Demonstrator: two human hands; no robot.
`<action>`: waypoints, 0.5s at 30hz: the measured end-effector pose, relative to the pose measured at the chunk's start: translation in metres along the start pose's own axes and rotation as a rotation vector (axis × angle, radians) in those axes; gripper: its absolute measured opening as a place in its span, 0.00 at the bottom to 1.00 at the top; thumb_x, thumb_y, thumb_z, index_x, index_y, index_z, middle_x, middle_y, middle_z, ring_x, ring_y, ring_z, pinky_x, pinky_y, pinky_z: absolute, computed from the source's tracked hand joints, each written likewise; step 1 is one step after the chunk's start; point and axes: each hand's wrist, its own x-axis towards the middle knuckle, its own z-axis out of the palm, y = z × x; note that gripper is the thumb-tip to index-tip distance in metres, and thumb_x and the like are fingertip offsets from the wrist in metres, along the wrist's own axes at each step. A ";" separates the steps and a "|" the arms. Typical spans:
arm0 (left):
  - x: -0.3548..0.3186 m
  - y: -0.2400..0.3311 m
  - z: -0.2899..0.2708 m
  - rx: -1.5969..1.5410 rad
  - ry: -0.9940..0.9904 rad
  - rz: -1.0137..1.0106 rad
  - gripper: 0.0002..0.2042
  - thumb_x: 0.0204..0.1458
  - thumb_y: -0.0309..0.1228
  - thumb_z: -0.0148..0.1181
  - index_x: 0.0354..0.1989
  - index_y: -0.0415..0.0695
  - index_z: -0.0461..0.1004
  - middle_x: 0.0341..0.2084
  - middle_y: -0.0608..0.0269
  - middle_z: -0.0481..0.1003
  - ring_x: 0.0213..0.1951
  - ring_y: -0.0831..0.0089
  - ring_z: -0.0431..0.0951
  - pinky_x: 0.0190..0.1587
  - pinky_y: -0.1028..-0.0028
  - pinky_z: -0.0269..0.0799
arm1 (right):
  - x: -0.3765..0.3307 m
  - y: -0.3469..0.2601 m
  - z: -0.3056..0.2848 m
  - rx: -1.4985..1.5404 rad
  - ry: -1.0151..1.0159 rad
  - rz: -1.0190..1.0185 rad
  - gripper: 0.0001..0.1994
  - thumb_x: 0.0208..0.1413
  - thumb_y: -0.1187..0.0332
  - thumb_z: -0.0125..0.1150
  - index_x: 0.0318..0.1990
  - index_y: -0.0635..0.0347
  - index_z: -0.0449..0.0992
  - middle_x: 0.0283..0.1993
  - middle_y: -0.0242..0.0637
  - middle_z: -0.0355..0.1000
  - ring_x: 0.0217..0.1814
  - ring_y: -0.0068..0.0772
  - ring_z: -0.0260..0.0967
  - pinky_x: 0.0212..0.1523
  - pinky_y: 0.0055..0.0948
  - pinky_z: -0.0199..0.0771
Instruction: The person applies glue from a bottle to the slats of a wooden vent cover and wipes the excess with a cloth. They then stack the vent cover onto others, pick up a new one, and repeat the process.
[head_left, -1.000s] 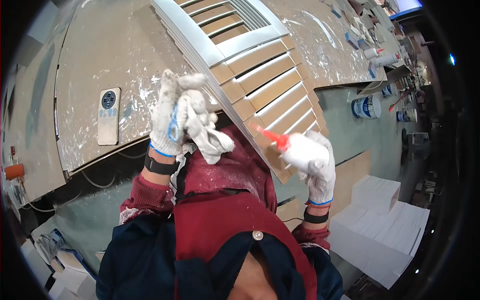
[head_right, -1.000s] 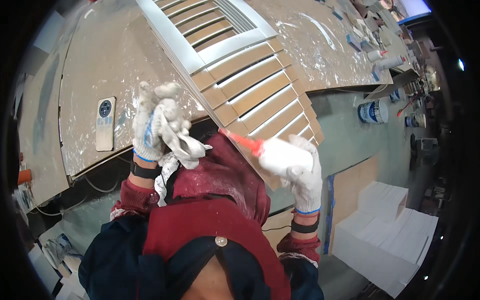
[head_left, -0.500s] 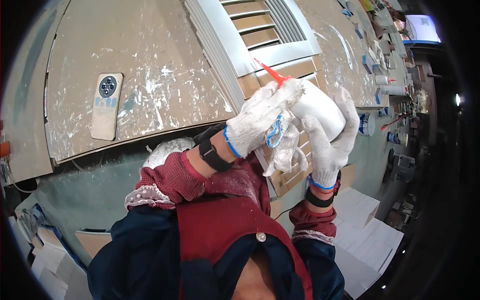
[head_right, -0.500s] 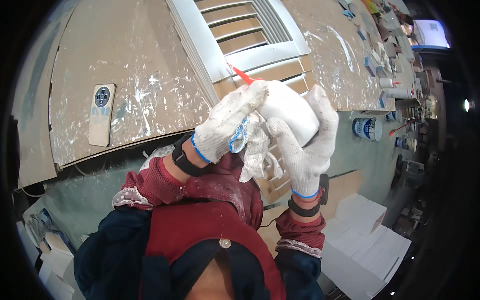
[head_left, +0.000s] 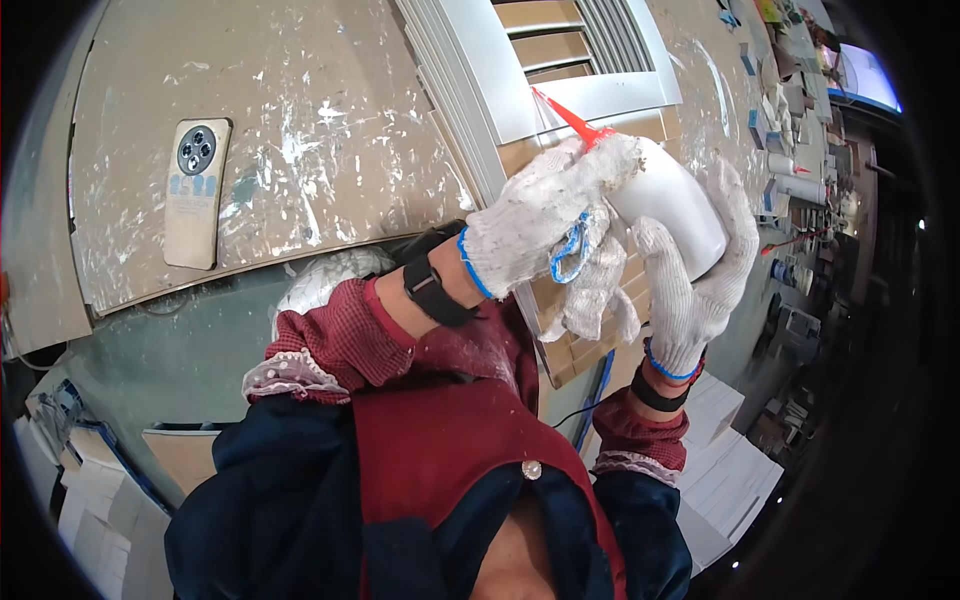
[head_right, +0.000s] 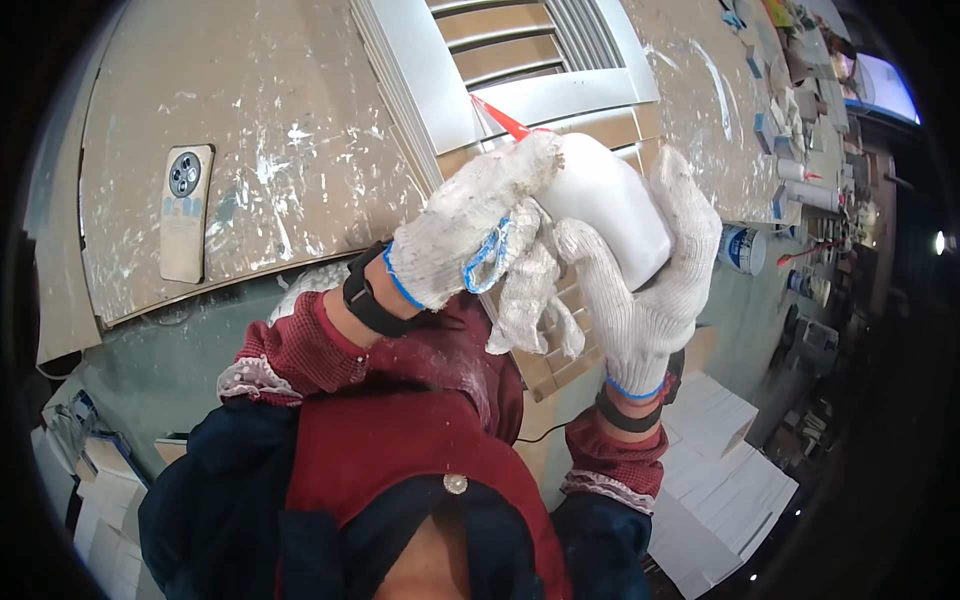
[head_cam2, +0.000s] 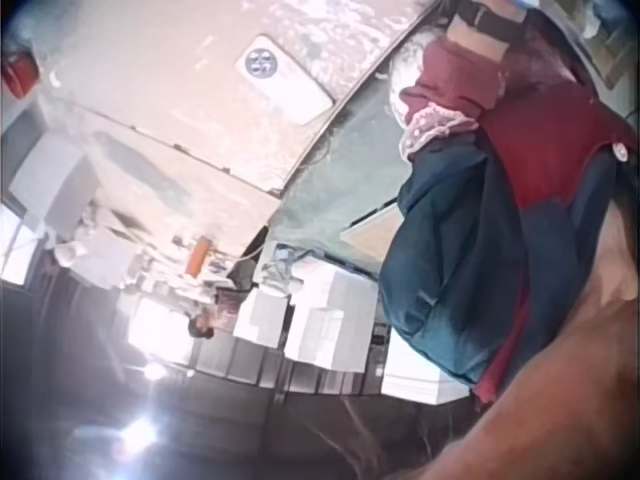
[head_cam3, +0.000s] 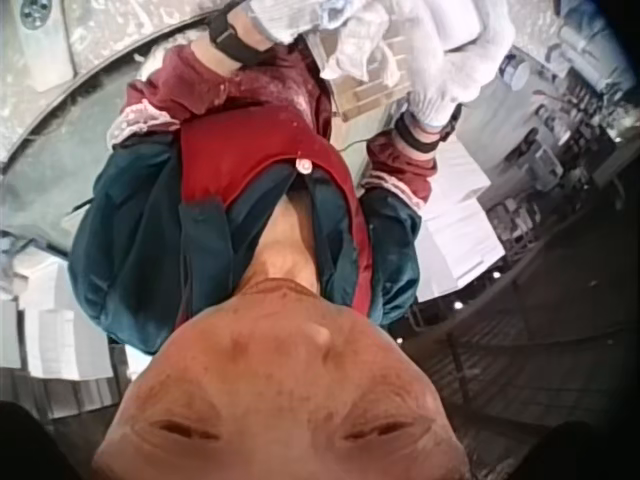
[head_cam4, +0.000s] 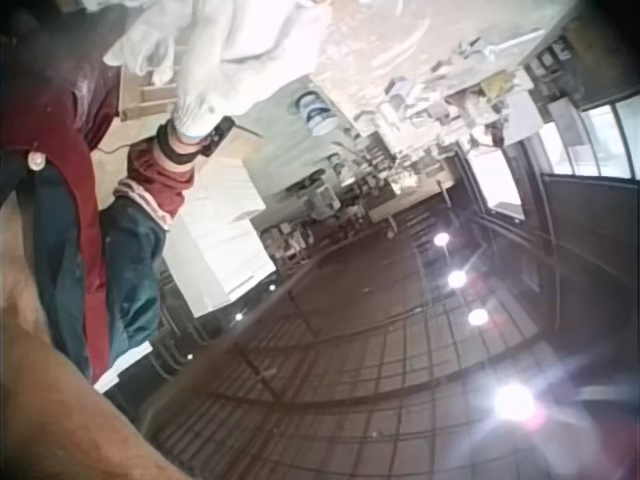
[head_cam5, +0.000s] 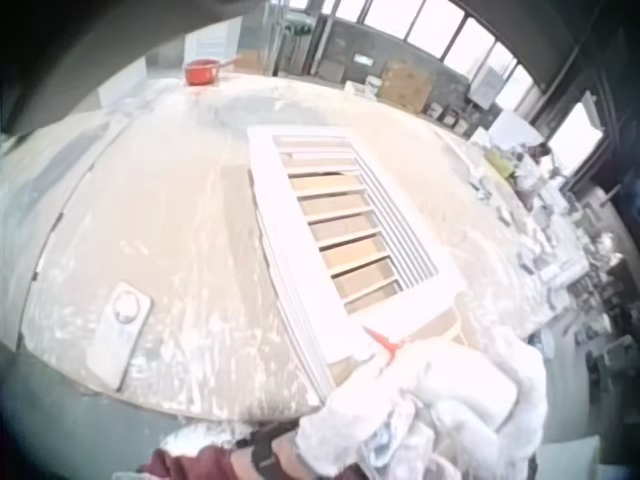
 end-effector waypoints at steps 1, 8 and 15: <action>-0.001 -0.003 0.000 0.254 0.055 0.291 0.22 0.60 0.23 0.51 0.65 0.39 0.61 0.48 0.61 0.71 0.36 0.81 0.72 0.43 0.82 0.71 | 0.001 -0.001 0.001 -0.002 -0.003 0.004 0.39 0.41 0.71 0.76 0.63 0.63 0.62 0.59 0.45 0.63 0.57 0.39 0.67 0.54 0.36 0.72; -0.001 -0.010 -0.003 0.173 0.015 0.221 0.25 0.58 0.20 0.52 0.65 0.39 0.61 0.51 0.59 0.71 0.42 0.79 0.73 0.46 0.81 0.71 | 0.009 -0.005 -0.003 -0.082 -0.028 -0.111 0.37 0.40 0.72 0.76 0.61 0.60 0.65 0.56 0.45 0.65 0.56 0.39 0.67 0.53 0.35 0.72; -0.004 -0.008 -0.003 0.305 0.043 0.308 0.28 0.52 0.17 0.55 0.65 0.40 0.61 0.52 0.54 0.72 0.47 0.66 0.75 0.49 0.73 0.73 | 0.012 -0.016 -0.010 -0.111 -0.076 -0.098 0.37 0.39 0.74 0.75 0.61 0.59 0.68 0.54 0.44 0.66 0.55 0.40 0.67 0.54 0.35 0.71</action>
